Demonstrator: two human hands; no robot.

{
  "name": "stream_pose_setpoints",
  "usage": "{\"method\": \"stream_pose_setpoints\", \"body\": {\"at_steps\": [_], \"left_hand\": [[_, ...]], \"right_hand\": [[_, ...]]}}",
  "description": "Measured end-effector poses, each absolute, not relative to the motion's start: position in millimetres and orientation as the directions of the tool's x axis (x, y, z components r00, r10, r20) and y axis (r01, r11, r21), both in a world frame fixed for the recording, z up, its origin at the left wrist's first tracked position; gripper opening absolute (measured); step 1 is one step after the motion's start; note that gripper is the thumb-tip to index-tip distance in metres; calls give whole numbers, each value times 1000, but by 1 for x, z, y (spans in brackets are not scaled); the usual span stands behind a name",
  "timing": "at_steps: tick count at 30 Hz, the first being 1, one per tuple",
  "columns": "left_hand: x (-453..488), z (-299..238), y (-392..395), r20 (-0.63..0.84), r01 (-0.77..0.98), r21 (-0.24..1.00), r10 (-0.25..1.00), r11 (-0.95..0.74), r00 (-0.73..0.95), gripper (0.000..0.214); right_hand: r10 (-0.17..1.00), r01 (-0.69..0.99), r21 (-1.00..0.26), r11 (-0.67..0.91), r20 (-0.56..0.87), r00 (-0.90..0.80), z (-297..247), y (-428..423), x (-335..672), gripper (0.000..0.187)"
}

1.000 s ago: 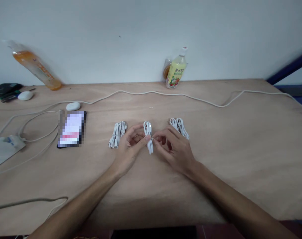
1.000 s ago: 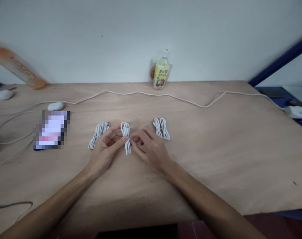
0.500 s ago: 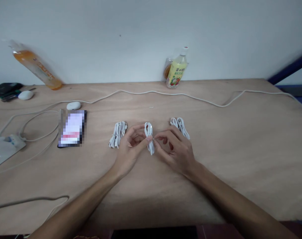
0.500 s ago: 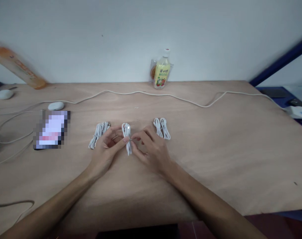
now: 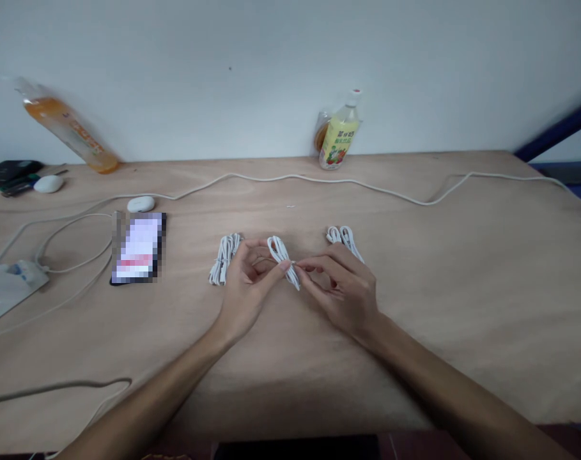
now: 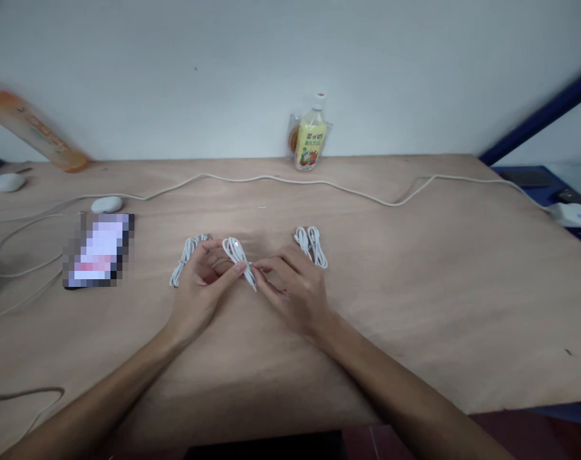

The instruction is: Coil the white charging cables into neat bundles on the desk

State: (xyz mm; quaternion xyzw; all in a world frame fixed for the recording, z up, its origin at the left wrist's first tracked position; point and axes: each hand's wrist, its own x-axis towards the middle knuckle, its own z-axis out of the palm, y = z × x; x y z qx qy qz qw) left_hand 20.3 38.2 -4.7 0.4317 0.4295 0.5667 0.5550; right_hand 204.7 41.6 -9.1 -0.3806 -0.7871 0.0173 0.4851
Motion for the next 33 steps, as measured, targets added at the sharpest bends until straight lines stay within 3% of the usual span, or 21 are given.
{"method": "stream_pose_setpoints", "body": {"at_steps": [23, 33], "left_hand": [[20, -3, 38, -90, -298, 950, 996, 93, 24, 41], [19, -2, 39, -68, -269, 960, 997, 74, 30, 35]], "right_hand": [[608, 570, -422, 705, 773, -181, -14, 39, 202, 17], [690, 546, -496, 675, 686, -230, -10, 43, 202, 15]]}}
